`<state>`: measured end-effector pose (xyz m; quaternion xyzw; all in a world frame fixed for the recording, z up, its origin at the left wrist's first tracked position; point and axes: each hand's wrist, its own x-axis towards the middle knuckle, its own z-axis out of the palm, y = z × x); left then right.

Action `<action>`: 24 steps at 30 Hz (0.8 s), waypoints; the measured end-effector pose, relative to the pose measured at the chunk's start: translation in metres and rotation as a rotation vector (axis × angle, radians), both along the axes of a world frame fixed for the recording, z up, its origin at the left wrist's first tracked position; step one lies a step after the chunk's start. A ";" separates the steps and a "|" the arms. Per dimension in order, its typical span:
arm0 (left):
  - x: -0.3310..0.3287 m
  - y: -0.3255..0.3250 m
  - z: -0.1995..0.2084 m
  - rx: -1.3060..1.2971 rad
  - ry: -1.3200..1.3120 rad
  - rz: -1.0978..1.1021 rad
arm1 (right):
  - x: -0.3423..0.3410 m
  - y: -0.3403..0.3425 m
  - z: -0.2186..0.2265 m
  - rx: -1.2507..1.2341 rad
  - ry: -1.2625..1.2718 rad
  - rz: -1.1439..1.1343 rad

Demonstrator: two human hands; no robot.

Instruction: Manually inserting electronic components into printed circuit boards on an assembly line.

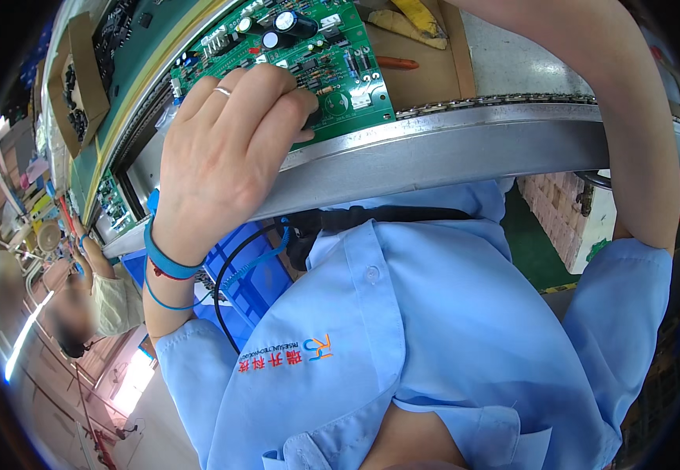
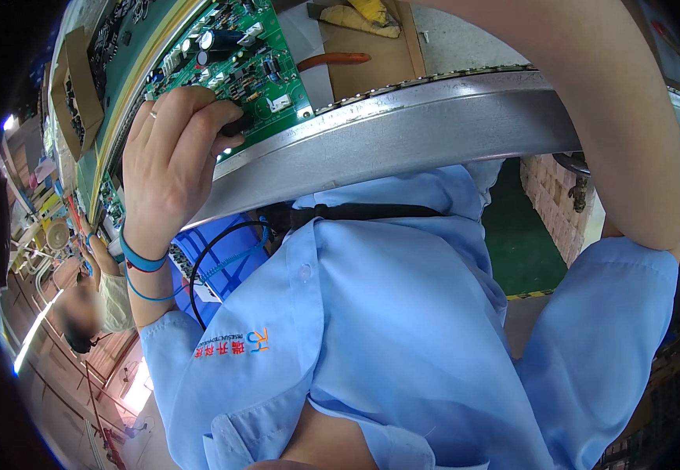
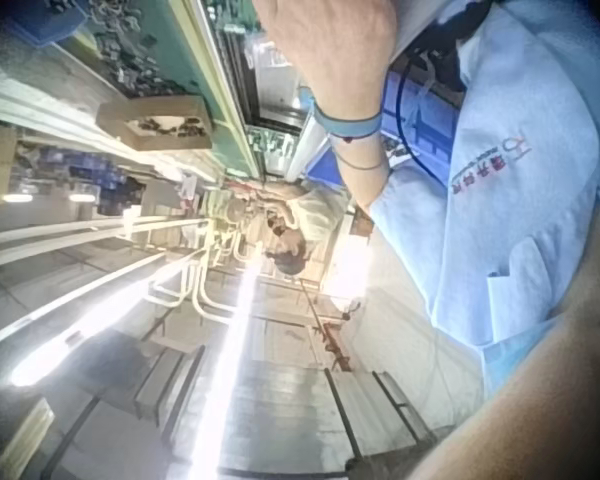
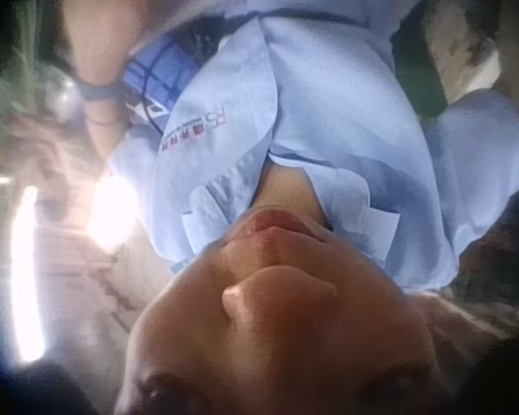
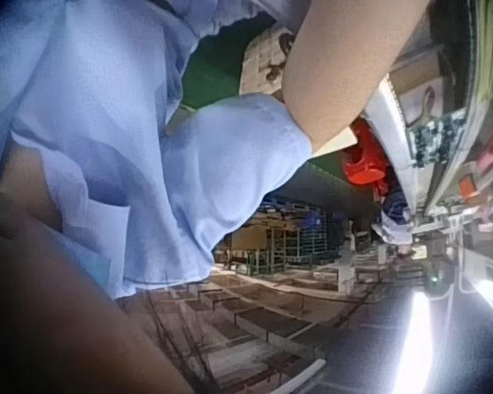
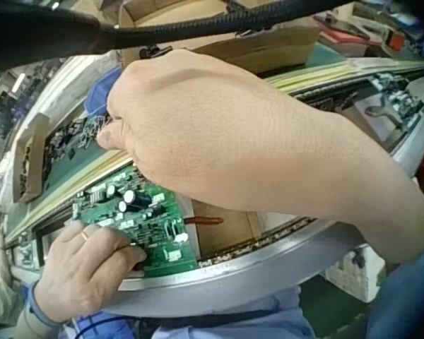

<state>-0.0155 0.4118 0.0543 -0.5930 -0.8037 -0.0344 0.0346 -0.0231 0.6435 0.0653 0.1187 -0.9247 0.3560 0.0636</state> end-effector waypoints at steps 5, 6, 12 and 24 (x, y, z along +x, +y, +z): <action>-0.004 -0.007 0.014 0.031 -0.104 -0.013 | -0.003 -0.002 0.003 -0.108 -0.041 0.080; -0.007 -0.008 0.016 0.049 -0.090 -0.009 | 0.000 0.005 0.002 -0.208 -0.104 0.120; -0.100 -0.099 0.013 0.377 0.092 0.549 | 0.029 0.009 -0.008 -0.798 -0.589 0.386; -0.180 -0.105 -0.037 0.318 0.204 0.920 | 0.050 0.011 -0.014 -0.902 -0.826 0.211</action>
